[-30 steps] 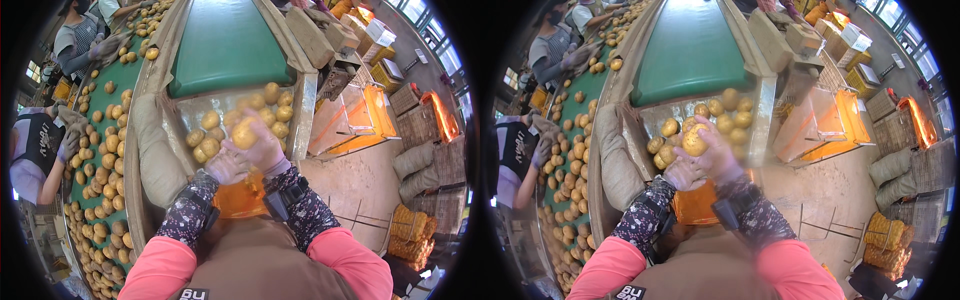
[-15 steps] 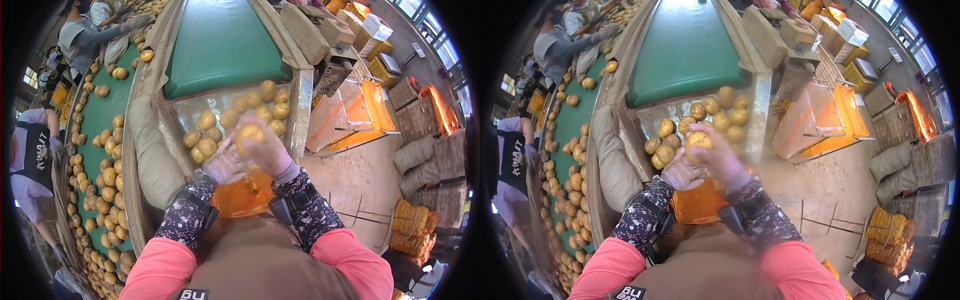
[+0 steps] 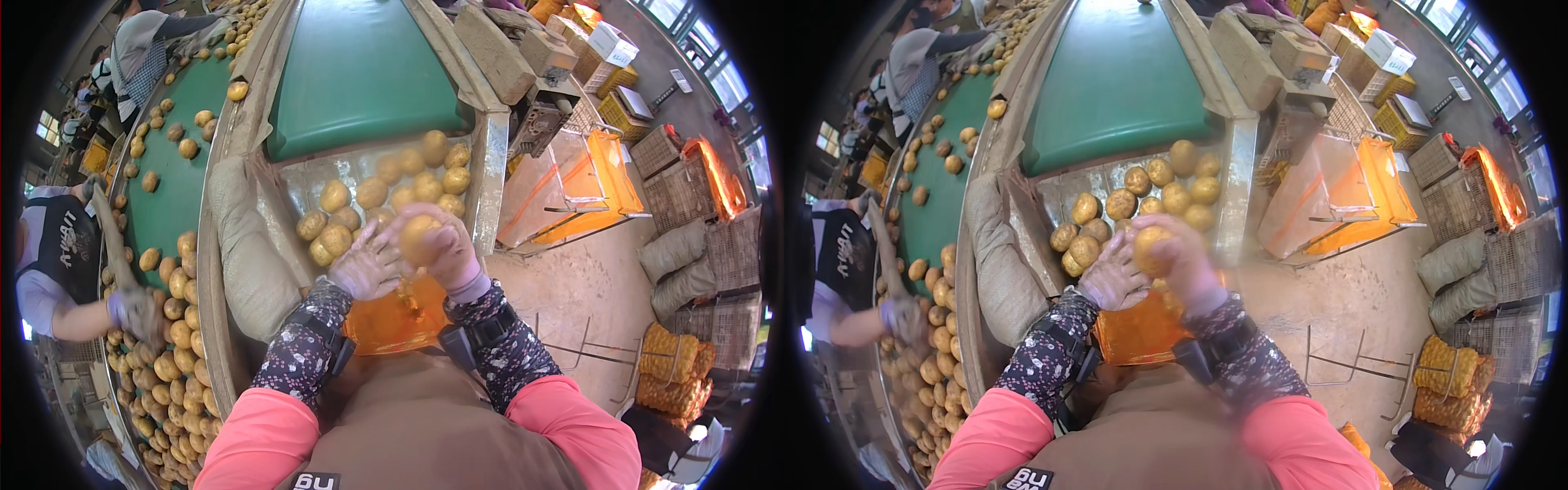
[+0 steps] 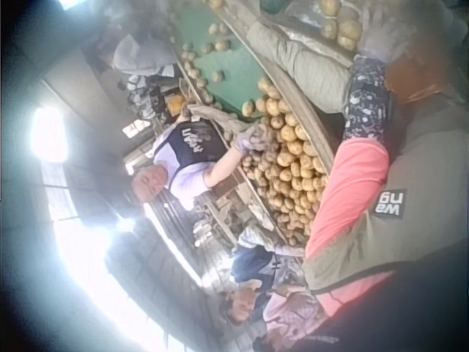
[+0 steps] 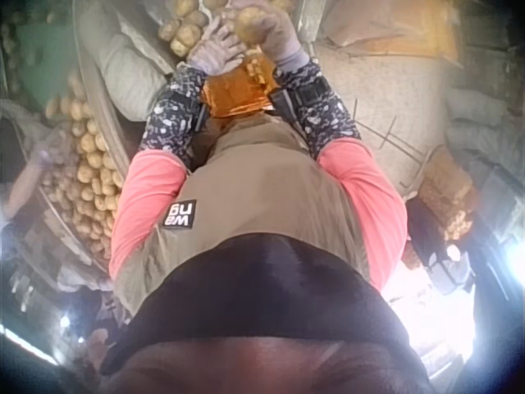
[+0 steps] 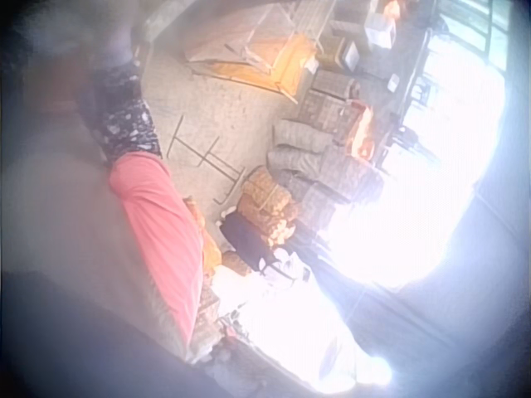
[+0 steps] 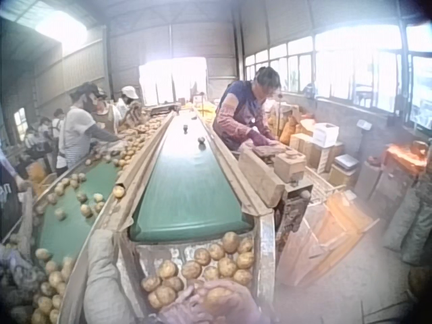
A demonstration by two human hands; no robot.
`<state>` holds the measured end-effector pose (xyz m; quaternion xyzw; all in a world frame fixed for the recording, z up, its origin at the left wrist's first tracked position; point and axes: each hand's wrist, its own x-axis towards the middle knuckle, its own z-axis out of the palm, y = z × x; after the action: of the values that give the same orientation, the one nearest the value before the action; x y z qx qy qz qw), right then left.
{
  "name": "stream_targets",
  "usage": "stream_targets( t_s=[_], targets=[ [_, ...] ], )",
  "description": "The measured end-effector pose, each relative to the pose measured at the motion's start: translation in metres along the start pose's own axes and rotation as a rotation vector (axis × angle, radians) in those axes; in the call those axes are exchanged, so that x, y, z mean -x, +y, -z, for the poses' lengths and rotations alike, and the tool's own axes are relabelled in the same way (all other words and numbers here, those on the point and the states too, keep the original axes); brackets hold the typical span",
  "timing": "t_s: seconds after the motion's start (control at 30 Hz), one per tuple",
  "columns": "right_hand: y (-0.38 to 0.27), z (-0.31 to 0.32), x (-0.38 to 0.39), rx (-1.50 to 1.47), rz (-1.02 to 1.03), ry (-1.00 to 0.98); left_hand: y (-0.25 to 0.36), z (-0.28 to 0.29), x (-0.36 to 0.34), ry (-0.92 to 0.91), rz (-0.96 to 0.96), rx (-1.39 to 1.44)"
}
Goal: The person picks potatoes from a moving conveyor belt and places them into an orange bin. The person continues this process throughout the clip, handling potatoes one at a time or in small groups.
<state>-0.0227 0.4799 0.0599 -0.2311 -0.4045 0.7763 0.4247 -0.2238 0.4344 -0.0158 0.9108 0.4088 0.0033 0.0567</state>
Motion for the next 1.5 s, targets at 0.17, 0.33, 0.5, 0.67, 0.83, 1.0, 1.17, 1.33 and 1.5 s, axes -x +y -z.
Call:
stream_targets(
  t_s=[0.17, 0.33, 0.5, 0.67, 0.83, 1.0, 1.17, 1.33, 1.5],
  targets=[
    [-0.004, -0.001, -0.003, -0.238, -0.117, 0.067, -0.002, -0.01, -0.002, 0.21, -0.055, 0.047],
    [-0.007, -0.006, -0.003, -0.224, -0.149, 0.051, -0.001, -0.004, -0.001, 0.133, -0.034, 0.04],
    [-0.001, -0.006, -0.001, -0.235, -0.135, 0.095, 0.002, 0.003, -0.001, -0.084, 0.032, 0.046],
    [0.002, 0.002, -0.004, -0.074, -0.114, -0.037, 0.001, 0.001, 0.0, 0.011, 0.001, 0.044],
    [0.002, 0.002, -0.004, 0.01, 0.024, -0.072, 0.002, 0.003, 0.0, -0.034, 0.033, 0.036],
    [0.001, -0.001, -0.003, -0.187, -0.065, -0.065, 0.002, 0.0, 0.0, 0.018, 0.015, 0.011],
    [-0.002, 0.0, -0.001, -0.14, -0.09, -0.053, 0.001, -0.006, 0.0, 0.052, 0.012, -0.01],
    [0.002, 0.001, 0.0, -0.238, -0.127, -0.01, 0.0, -0.007, 0.001, 0.031, 0.015, 0.035],
    [0.015, 0.002, -0.007, -0.341, -0.182, -0.006, 0.001, -0.005, 0.001, 0.135, -0.002, 0.002]
  ],
)
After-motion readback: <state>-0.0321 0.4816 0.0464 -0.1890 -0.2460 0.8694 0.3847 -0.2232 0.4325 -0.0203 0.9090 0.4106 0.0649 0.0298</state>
